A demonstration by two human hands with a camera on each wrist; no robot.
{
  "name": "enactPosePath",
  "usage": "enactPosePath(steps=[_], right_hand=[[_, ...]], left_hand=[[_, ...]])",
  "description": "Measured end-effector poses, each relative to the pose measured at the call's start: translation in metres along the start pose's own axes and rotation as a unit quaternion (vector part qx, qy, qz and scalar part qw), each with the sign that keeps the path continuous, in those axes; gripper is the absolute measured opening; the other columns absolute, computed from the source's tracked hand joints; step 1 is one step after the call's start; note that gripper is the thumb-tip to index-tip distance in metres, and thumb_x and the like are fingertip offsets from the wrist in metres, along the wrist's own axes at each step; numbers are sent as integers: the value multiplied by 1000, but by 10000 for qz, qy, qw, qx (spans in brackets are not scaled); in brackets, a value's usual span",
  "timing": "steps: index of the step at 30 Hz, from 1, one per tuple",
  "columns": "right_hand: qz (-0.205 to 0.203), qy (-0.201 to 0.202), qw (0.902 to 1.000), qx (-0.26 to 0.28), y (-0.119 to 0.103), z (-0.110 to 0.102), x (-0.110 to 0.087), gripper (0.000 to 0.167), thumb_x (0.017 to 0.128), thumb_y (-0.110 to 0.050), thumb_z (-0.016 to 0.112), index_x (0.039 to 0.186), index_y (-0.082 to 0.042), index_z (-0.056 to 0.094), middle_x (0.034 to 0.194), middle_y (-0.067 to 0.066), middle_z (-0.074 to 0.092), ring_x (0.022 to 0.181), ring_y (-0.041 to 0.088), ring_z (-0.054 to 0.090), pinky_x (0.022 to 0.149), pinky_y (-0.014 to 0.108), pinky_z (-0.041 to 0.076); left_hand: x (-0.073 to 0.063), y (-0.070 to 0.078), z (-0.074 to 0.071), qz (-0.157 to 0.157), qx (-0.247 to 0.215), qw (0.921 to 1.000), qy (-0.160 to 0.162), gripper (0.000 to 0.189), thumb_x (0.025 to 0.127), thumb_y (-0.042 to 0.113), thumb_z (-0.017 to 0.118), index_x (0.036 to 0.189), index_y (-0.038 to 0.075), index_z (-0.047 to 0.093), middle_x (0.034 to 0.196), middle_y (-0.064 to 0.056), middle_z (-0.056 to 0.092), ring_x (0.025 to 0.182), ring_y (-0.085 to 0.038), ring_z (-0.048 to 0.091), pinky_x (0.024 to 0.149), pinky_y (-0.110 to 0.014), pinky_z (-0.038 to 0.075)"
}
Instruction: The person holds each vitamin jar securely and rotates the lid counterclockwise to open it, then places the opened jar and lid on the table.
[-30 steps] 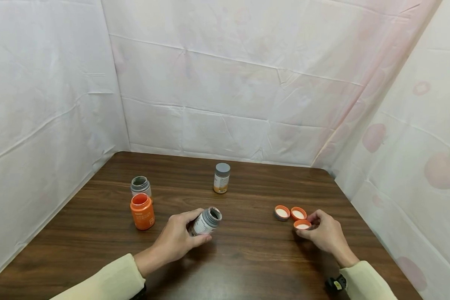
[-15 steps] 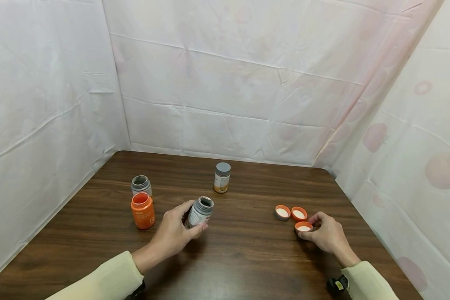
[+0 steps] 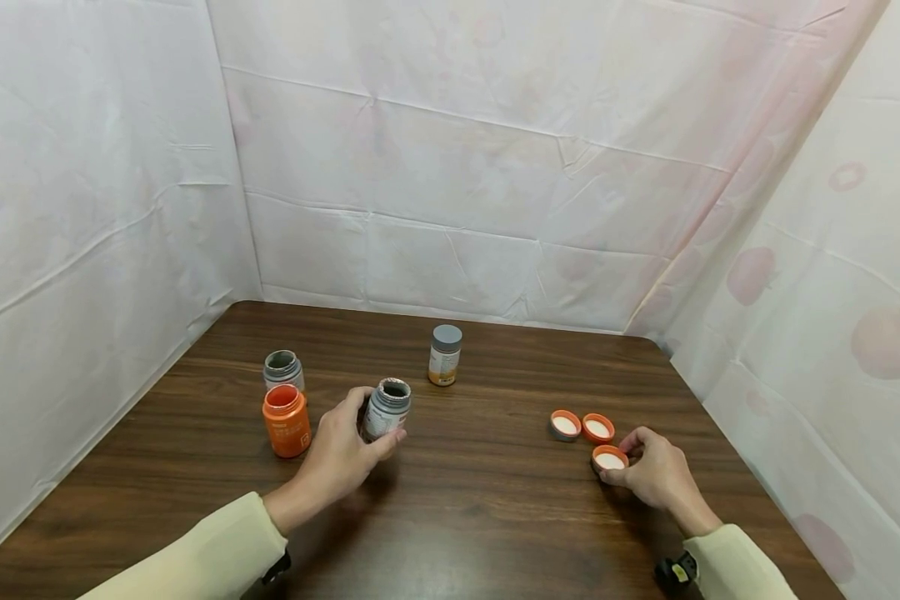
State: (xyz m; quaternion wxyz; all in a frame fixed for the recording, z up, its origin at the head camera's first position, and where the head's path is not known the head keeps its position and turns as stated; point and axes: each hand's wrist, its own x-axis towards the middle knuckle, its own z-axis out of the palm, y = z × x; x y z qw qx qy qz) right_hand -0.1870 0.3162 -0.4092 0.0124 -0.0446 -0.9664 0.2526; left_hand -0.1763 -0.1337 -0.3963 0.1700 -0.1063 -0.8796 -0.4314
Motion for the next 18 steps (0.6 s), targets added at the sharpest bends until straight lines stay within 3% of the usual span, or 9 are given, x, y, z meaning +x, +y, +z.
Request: enactPosePath(steps=[18], right_hand=[[-81,-54,9998,-154,3,2,0,51,68,-27,96,98,-4,62,89,6,64,76,21,57,65,37,46]], left_hand=[[13,-2,-4,-356,86,9992,180,60,83,20,88,128,0,53,117,-19,69,105,-32,67,92,-50,53]])
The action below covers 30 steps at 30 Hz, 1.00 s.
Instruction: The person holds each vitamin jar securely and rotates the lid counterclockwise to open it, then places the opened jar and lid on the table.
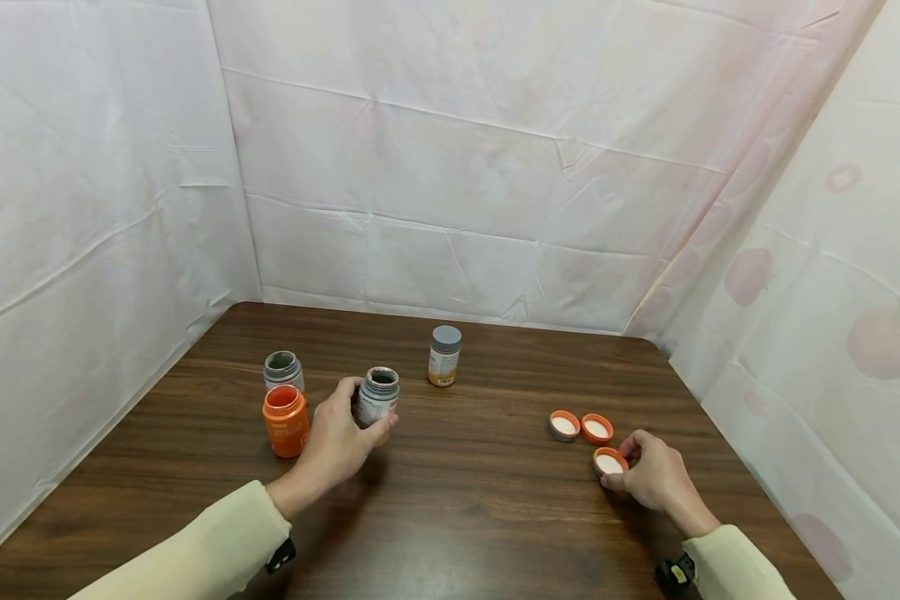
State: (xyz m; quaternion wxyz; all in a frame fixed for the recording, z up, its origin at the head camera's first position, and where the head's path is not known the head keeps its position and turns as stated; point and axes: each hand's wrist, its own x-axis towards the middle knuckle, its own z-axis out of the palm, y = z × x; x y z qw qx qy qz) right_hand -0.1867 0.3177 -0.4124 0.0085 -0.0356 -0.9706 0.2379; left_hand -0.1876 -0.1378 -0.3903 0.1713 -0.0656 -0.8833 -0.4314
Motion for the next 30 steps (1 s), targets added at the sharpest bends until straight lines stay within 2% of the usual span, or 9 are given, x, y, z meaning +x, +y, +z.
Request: enactPosePath(steps=[6,13,18,24,27,30], right_hand=[[-37,41,10000,-49,1,1,0,50,67,-26,96,97,-5,62,88,5,65,76,20,57,66,37,46],[-61,-18,10000,-60,-3,-3,-5,54,67,-30,96,100,-5,61,93,6,67,79,21,59,68,37,47],[-274,174,9993,-209,-14,-7,-14,56,72,-37,93,104,-5,59,99,10,66,83,23,59,70,40,47],[-587,429,9972,-153,-35,-11,-28,57,80,-44,86,115,-5,63,101,8,69,80,19,58,68,37,46],[-724,480,9961,-135,-43,-9,-35,63,82,-53,82,121,-7,65,115,10,70,93,27,65,76,44,50],[-954,555,9938,-141,-51,-5,-42,66,83,-59,80,124,-9,65,124,12,69,111,36,64,85,53,50]], left_hand=[[8,-1,0,-182,83,9997,124,60,86,20,85,130,-3,51,120,-24,67,108,-37,66,96,-54,51],[17,-2,2,-595,36,9982,-14,66,90,22,81,138,-4,43,131,-26,61,117,-39,62,102,-57,47],[24,-4,3,-748,-5,9972,21,68,93,20,78,141,-7,39,134,-29,58,121,-42,59,103,-58,46],[32,-7,4,-1007,40,9948,162,68,93,20,77,142,-8,38,134,-31,56,121,-45,58,104,-59,44],[36,-10,6,-1109,53,9936,220,69,93,20,76,143,-7,37,134,-31,56,122,-45,58,105,-59,43],[38,-14,8,-1197,17,9926,222,70,93,20,76,144,-7,35,135,-31,55,123,-45,57,106,-59,43]])
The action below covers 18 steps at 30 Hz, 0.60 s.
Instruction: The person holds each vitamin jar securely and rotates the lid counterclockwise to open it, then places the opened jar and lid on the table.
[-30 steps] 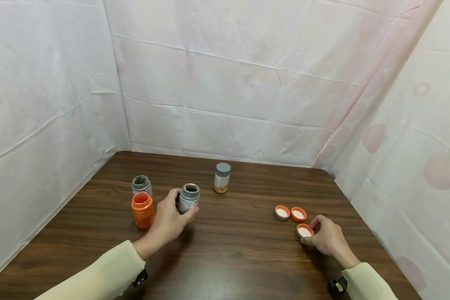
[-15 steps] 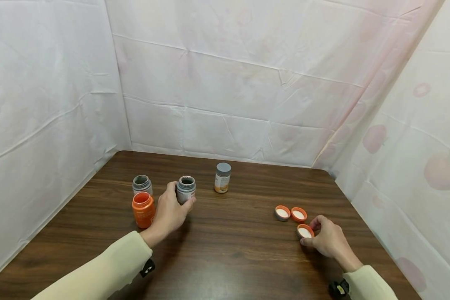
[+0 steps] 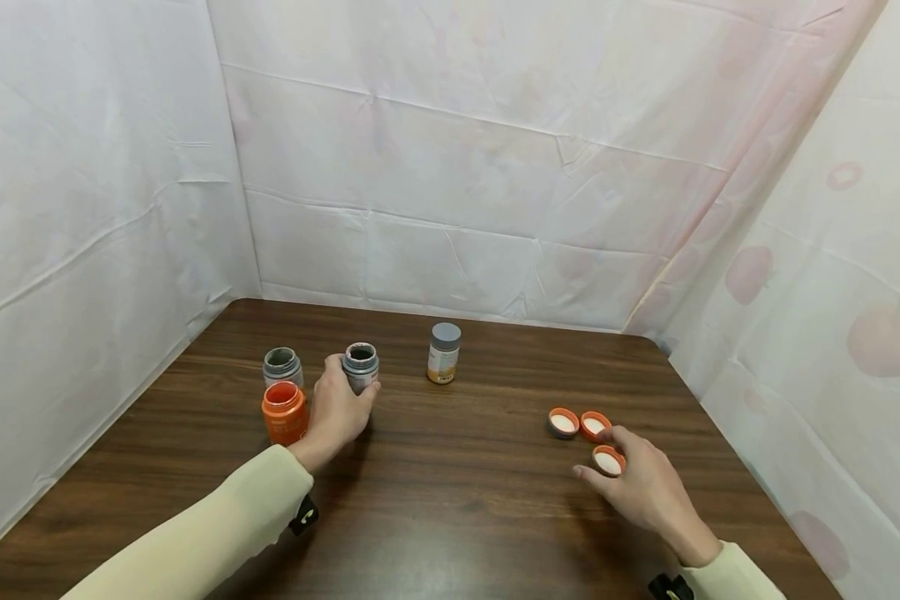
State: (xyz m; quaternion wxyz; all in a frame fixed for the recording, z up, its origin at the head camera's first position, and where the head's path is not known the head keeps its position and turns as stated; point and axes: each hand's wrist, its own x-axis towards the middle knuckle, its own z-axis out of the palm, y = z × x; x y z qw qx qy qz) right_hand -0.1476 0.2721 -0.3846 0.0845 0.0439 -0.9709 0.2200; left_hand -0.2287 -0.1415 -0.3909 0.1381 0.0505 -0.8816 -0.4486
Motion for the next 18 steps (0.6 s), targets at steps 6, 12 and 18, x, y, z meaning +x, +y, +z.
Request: enactPosePath(steps=[6,12,18], right_hand=[[-526,84,9985,111,-17,7,-9,67,82,-62,79,127,-13,67,126,8,68,115,34,63,91,56,50],[-1135,143,9934,83,-29,16,-18,69,82,-66,76,132,-20,66,134,-1,64,123,32,59,97,59,46],[-1533,256,9878,47,-35,23,-23,65,83,-64,76,133,-23,67,142,-1,60,129,34,55,100,61,43]], left_hand=[[7,-5,3,-174,-20,9998,40,69,93,18,75,142,-7,35,134,-31,54,123,-46,56,106,-59,42],[13,-8,8,-288,35,9995,158,67,92,16,76,140,-8,35,132,-33,54,121,-47,56,104,-59,43],[18,-11,12,-445,31,9989,156,68,92,15,76,140,-9,35,132,-34,54,123,-47,55,104,-59,43]])
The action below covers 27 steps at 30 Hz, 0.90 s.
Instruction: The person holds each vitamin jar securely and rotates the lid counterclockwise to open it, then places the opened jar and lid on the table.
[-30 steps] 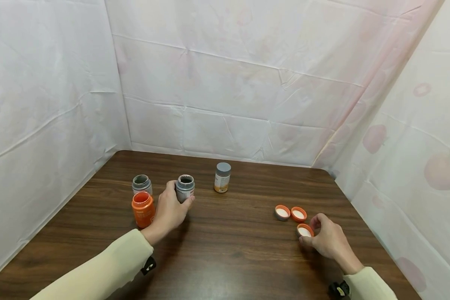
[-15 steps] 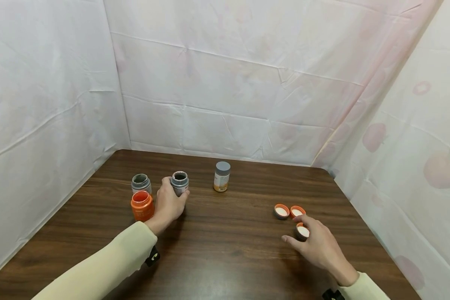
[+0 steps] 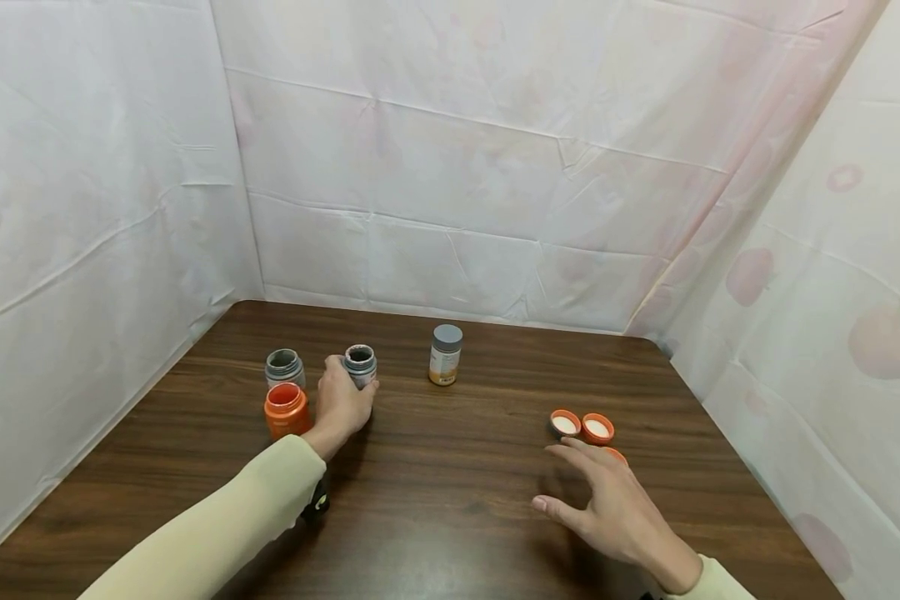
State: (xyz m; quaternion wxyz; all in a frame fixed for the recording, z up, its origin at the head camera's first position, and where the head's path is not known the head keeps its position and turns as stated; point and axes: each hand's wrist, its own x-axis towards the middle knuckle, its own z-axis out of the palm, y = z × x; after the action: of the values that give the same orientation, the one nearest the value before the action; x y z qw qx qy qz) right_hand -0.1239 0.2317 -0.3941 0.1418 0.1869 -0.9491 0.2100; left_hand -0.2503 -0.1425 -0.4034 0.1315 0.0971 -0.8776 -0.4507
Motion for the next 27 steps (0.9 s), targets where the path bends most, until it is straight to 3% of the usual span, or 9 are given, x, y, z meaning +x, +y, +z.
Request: enactPosePath(steps=[14,27], right_hand=[[-197,124,9997,21,-1,4,0,67,83,-64,76,137,-28,63,139,-1,63,127,30,57,97,58,46],[-138,105,9998,23,-1,6,0,68,84,-65,75,139,-26,61,138,-8,62,126,25,57,96,54,48]], left_hand=[[2,-5,8,-282,16,9996,-11,67,90,13,77,137,-10,34,130,-36,53,121,-50,55,103,-59,44],[2,-6,8,-330,-43,9994,-53,75,87,13,82,139,-9,33,130,-35,53,121,-48,55,104,-58,44]])
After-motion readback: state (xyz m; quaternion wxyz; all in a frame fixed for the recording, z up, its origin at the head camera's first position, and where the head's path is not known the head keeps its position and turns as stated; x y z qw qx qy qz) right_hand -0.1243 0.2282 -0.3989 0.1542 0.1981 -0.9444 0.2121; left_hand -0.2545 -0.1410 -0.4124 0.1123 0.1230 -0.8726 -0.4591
